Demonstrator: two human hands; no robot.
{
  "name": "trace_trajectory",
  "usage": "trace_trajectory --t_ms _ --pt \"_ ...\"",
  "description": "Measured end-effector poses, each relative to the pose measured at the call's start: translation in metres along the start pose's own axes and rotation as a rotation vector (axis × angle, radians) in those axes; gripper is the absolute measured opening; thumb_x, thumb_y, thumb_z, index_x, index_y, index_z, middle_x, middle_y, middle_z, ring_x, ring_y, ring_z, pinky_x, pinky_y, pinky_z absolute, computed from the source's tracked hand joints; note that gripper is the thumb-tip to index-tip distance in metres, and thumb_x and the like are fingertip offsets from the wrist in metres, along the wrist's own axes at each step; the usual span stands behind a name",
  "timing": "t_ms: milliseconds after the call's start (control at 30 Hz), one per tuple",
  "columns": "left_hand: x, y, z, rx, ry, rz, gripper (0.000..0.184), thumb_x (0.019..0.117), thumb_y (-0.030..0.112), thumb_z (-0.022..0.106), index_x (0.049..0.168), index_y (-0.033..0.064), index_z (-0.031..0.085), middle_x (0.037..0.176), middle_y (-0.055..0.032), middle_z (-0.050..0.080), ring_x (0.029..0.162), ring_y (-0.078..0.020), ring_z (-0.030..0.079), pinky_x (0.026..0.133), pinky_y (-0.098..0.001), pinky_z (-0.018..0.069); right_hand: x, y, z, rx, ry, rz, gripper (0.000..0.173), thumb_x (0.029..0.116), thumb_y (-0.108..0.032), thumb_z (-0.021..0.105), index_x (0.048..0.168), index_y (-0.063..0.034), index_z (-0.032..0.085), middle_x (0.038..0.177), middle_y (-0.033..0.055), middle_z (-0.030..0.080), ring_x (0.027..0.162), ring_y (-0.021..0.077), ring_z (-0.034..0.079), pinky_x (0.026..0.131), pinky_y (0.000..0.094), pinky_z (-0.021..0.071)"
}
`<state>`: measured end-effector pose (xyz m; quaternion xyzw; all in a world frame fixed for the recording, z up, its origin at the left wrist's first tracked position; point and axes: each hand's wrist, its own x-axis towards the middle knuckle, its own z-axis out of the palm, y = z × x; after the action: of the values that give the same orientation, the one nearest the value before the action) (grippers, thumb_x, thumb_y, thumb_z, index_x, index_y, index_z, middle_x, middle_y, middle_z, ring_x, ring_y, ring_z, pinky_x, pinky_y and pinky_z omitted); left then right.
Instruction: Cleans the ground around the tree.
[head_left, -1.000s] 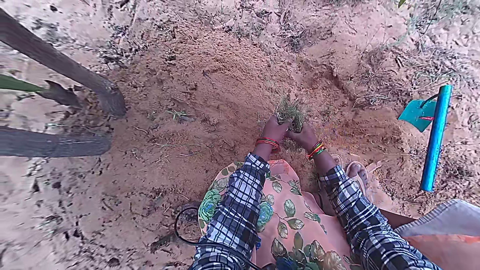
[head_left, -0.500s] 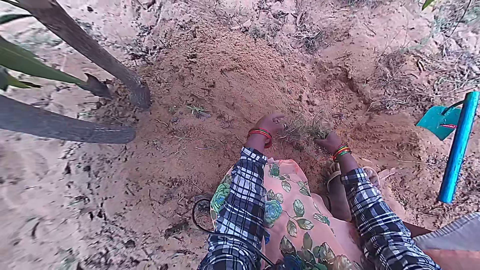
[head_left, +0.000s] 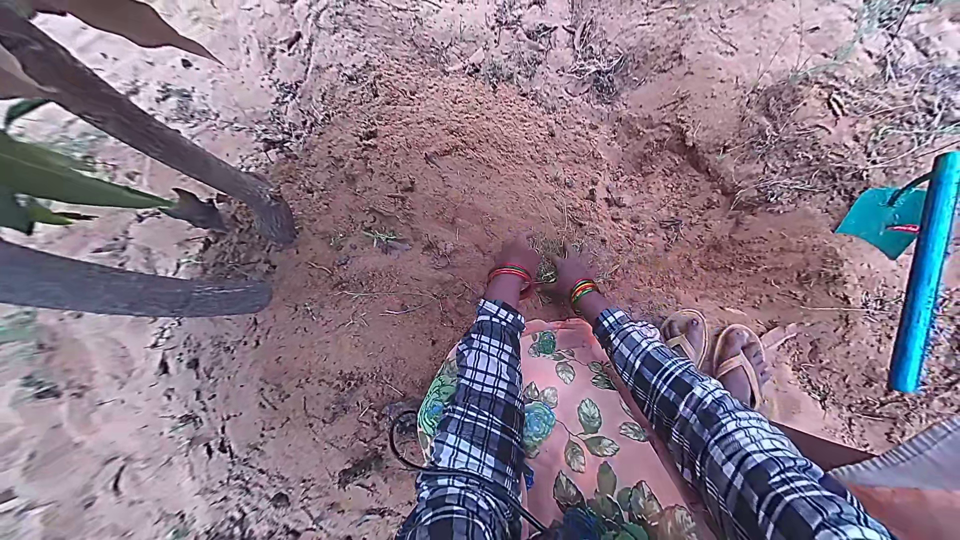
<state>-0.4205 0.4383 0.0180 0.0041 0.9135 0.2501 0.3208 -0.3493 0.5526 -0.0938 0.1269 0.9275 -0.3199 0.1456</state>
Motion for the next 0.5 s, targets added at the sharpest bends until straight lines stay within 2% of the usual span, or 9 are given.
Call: trace_trajectory --t_ms 67,133,200,233,267,333,433,500 --pt "-0.003 0.001 -0.005 -0.043 0.052 0.015 0.046 0.1071 0.022 0.053 0.153 0.0143 0.049 0.152 -0.0257 0.049 0.141 -0.0457 0.046 0.114 -0.0657 0.0349 0.003 0.004 0.007 -0.034 0.014 -0.016 0.081 0.0677 -0.027 0.096 0.141 -0.0278 0.062 0.165 0.0198 0.033 0.148 0.0588 0.023 0.093 0.086 0.0376" --pt "-0.005 0.0 -0.009 -0.037 0.101 0.0 0.047 0.1066 0.025 0.054 0.152 0.0156 0.05 0.155 -0.025 0.047 0.144 -0.046 0.043 0.115 -0.067 0.0328 0.007 0.018 0.003 -0.061 0.041 -0.044 0.074 0.067 -0.018 0.095 0.136 -0.0208 0.067 0.157 0.0236 0.043 0.141 0.0587 0.035 0.091 0.0801 0.0446" --pt "-0.01 -0.002 -0.016 0.019 0.16 -0.091 0.05 0.1043 0.031 0.058 0.153 0.0191 0.05 0.163 -0.0266 0.031 0.149 -0.0499 0.031 0.113 -0.0708 0.0313 0.012 0.028 -0.014 -0.005 0.084 0.003 0.064 0.0745 -0.007 0.087 0.135 -0.0099 0.067 0.146 0.0302 0.051 0.13 0.0548 0.05 0.096 0.0715 0.0479" --pt "-0.011 -0.004 -0.019 0.053 0.185 -0.141 0.054 0.1035 0.035 0.059 0.154 0.0193 0.048 0.166 -0.0288 0.021 0.152 -0.0519 0.022 0.115 -0.0707 0.0283 0.013 0.031 -0.028 0.041 0.082 0.081 0.061 0.0797 -0.011 0.082 0.138 -0.006 0.064 0.143 0.0299 0.053 0.128 0.0496 0.055 0.101 0.0662 0.0484" --pt "-0.011 -0.006 -0.021 0.075 0.214 -0.189 0.056 0.1023 0.037 0.061 0.154 0.0193 0.047 0.168 -0.0299 0.014 0.153 -0.0537 0.016 0.116 -0.0711 0.0267 0.013 0.033 -0.043 0.113 0.098 0.146 0.062 0.0832 -0.015 0.081 0.14 -0.0014 0.06 0.142 0.0307 0.054 0.129 0.047 0.056 0.105 0.0638 0.0477" --pt "-0.009 -0.008 -0.023 0.108 0.252 -0.265 0.062 0.1004 0.038 0.062 0.157 0.0213 0.043 0.17 -0.0288 0.005 0.153 -0.0561 0.012 0.112 -0.0747 0.0288 0.012 0.028 -0.069 0.251 0.192 0.199 0.064 0.0835 -0.016 0.084 0.14 0.0023 0.059 0.14 0.0315 0.057 0.128 0.0456 0.059 0.107 0.0625 0.0465" --pt "0.0 -0.009 -0.013 0.199 0.27 -0.326 0.071 0.0961 0.034 0.066 0.16 0.0243 0.038 0.171 -0.0249 0.004 0.154 -0.0545 0.011 0.111 -0.0751 0.0299 0.019 0.001 -0.087 0.359 0.239 0.083 0.062 0.0814 -0.012 0.085 0.136 0.0045 0.061 0.139 0.0294 0.058 0.127 0.0421 0.06 0.108 0.0581 0.0473" --pt "0.003 -0.009 -0.005 0.261 0.259 -0.313 0.073 0.0956 0.031 0.067 0.161 0.0237 0.036 0.171 -0.0243 0.006 0.153 -0.0545 0.012 0.11 -0.0743 0.0311 0.026 -0.024 -0.086 0.281 0.098 -0.033 0.059 0.0825 -0.012 0.084 0.135 0.005 0.062 0.139 0.0303 0.057 0.126 0.0432 0.059 0.108 0.0581 0.0469"
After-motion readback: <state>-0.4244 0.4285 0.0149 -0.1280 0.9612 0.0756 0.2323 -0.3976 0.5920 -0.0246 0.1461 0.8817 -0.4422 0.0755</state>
